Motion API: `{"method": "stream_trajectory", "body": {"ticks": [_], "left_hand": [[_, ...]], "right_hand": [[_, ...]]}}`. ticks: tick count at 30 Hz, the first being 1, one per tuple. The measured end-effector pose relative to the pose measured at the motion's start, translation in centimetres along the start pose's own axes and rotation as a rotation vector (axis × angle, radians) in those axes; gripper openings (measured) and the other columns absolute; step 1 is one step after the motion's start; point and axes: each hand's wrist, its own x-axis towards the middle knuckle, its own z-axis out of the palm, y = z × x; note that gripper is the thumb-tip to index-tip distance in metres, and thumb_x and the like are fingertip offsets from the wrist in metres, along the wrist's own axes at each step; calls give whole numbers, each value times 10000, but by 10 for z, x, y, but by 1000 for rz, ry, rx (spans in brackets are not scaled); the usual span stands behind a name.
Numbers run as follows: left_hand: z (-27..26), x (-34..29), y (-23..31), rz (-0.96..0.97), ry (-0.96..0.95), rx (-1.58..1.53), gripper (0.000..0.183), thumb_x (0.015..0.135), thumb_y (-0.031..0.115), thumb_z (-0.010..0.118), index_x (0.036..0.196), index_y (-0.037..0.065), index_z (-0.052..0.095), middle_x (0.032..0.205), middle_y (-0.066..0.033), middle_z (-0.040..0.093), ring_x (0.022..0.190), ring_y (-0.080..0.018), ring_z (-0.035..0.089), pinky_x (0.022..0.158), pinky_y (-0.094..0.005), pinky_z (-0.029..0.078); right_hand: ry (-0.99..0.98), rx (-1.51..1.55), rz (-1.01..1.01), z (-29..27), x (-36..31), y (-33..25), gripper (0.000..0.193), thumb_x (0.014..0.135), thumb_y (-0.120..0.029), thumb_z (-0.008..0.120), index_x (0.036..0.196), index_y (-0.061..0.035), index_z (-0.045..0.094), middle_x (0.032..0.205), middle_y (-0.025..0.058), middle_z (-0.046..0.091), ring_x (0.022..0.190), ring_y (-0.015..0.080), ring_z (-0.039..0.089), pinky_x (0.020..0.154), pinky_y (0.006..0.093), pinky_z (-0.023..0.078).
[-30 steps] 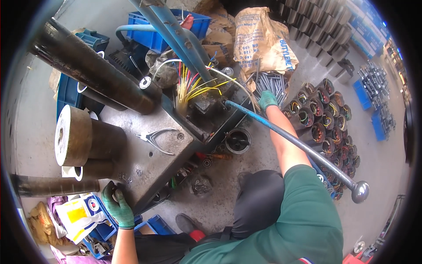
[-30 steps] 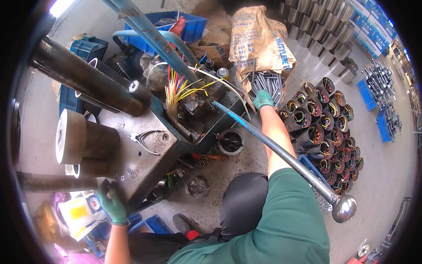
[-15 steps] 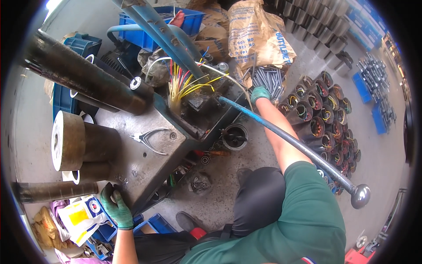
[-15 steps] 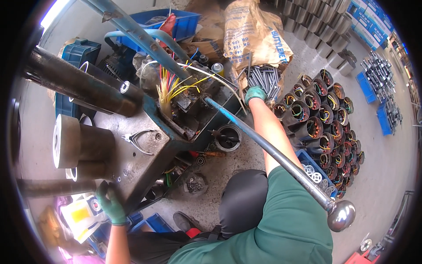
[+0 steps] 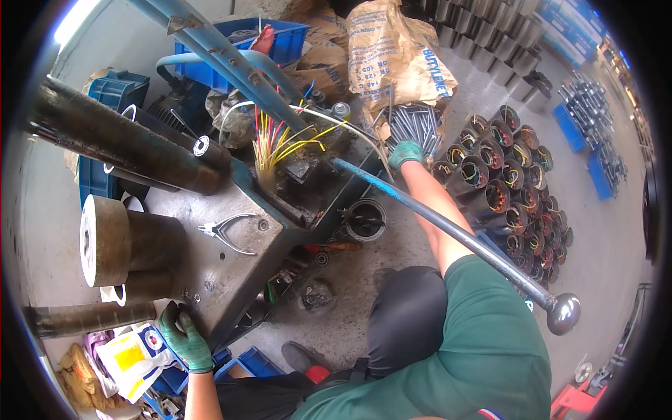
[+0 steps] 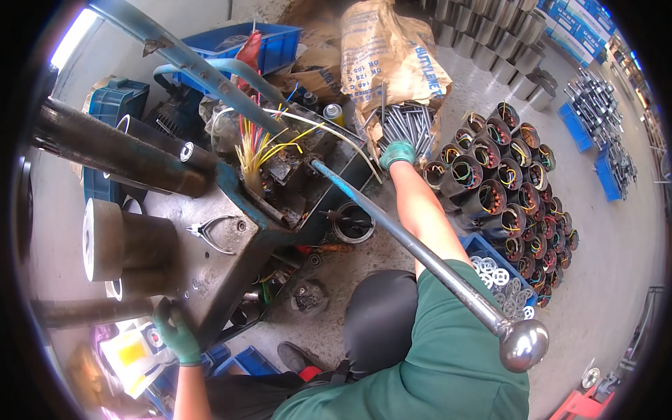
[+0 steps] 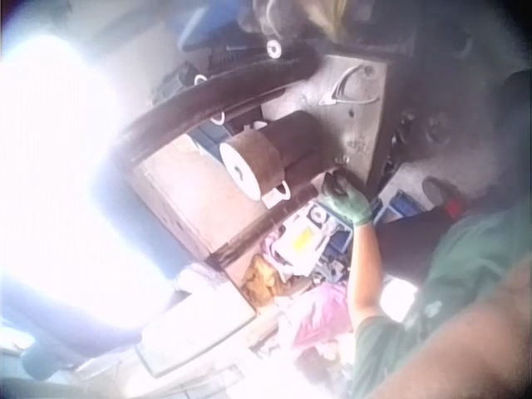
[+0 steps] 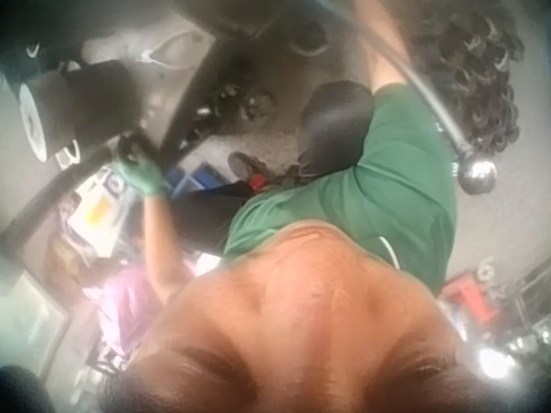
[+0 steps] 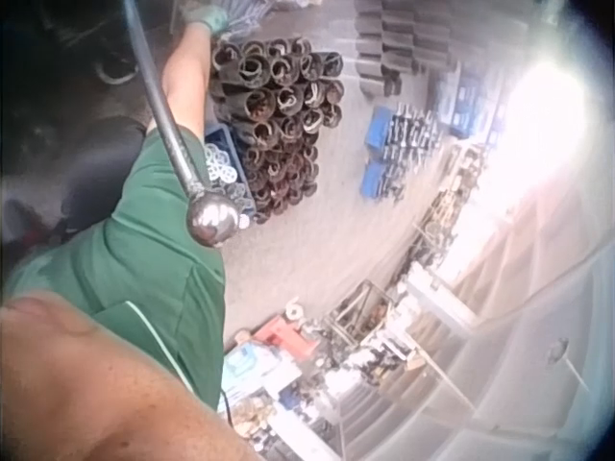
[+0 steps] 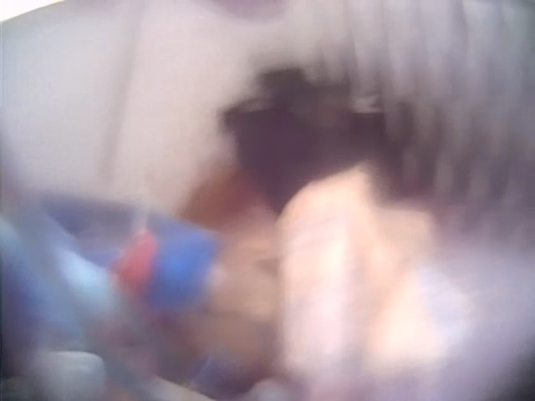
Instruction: The person installs retaining rings onto metal rods one by one using pliers.
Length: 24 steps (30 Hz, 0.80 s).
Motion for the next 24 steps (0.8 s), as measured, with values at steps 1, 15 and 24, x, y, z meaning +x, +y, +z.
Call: {"method": "stream_trajectory", "body": {"ticks": [1,15,24], "left_hand": [[-1,0,-2,11,-1,24,317,1066,134,602,1342,-22,612,1281,-149,653,1169,-292,629,1075,-409,482],[-5,-1,-17,-4,11,60,309,1082,158,605,1319,-40,617,1260,-165,656,1155,-307,623,1063,-412,488],[-3,-1,-9,-3,-16,55,319,1087,175,597,1335,-24,621,1307,-166,660,1206,-317,622,1090,-423,468]], "right_hand": [[-15,-1,20,-1,-2,-3,421,890,-418,674,1114,-97,827,1221,171,769,1171,302,734,1003,404,571],[411,58,76,61,6,-16,203,951,-159,615,1019,-121,801,1069,139,778,1007,338,757,864,465,599],[320,82,43,50,13,-2,276,934,-243,667,1142,-93,770,1170,206,737,1105,387,717,933,466,590]]}}
